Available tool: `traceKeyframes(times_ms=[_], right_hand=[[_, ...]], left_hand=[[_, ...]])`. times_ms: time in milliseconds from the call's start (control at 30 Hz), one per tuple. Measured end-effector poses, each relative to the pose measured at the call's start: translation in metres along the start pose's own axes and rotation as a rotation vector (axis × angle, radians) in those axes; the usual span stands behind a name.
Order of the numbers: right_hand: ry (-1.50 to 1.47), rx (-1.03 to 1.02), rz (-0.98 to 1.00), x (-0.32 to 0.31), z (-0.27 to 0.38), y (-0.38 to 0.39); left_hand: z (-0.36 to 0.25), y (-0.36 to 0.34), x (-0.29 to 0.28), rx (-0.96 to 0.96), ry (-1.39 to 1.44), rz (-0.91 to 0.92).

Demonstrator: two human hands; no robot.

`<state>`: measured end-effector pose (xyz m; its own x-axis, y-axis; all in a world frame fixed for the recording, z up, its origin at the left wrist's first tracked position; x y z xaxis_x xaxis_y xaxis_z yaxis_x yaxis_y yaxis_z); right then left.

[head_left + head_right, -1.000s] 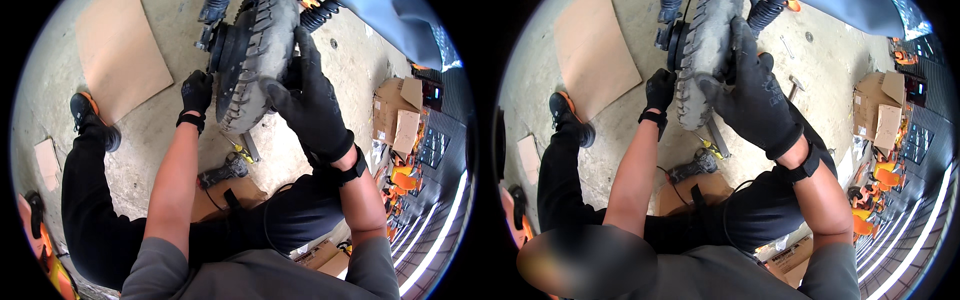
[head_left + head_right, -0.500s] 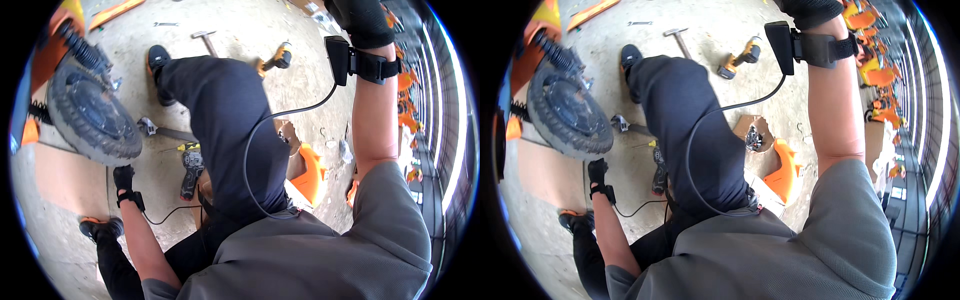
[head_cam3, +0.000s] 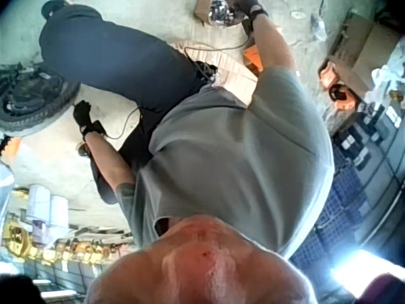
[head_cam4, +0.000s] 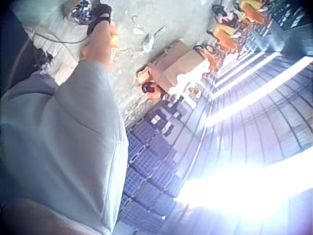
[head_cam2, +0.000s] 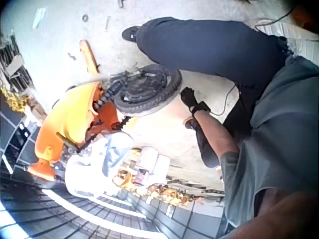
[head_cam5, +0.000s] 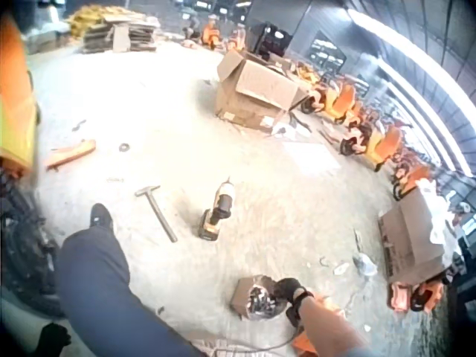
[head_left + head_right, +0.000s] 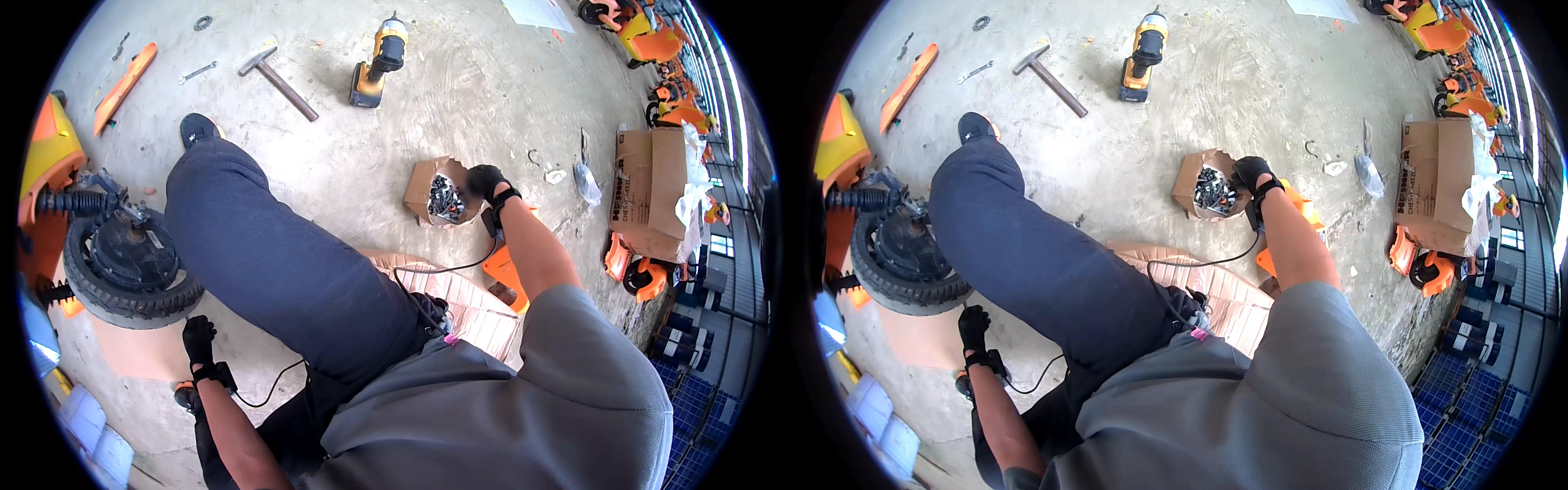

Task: The person unscrews bolts and removes parts from a motorcycle wheel using a wrench and by hand, then picks up a plastic panel.

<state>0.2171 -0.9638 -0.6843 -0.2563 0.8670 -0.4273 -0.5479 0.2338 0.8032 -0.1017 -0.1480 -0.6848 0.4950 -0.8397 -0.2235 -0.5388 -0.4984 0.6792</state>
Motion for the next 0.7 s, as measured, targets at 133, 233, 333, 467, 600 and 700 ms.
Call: traceKeyframes(times_ms=[133, 233, 333, 467, 600, 700], right_hand=[[0.92, -0.319, -0.241, -0.01, -0.034, -0.046], [0.988, -0.265, -0.189, 0.068, -0.015, -0.029], [1.142, -0.274, -0.293, 0.022, -0.026, -0.047], [1.705, -0.394, -0.086, 0.036, -0.035, -0.05], [0.893, -0.451, -0.377, 0.032, -0.007, -0.029], [0.95, -0.449, -0.307, 0.088, 0.032, -0.002]], left_hand=[[0.006, 0.016, 0.029, -0.071, -0.002, 0.033], [-0.006, 0.045, -0.016, -0.073, 0.013, -0.068], [-0.018, 0.043, 0.027, -0.069, -0.008, 0.023], [-0.028, 0.055, 0.039, -0.058, 0.055, -0.029], [-0.029, 0.054, 0.04, -0.018, -0.025, 0.035], [-0.03, 0.063, 0.023, -0.03, -0.077, 0.021]])
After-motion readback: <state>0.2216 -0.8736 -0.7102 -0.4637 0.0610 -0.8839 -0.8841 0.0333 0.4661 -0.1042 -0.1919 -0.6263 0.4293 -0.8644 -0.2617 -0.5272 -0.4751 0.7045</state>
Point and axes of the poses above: each hand's wrist, its own y-axis away from the middle knuckle, its own x-axis out of the palm, z = x × y, the point moved 9 cm from there along -y, towards the middle knuckle, and after that the axes turned 13 degrees about y, right-handed, at the moved point
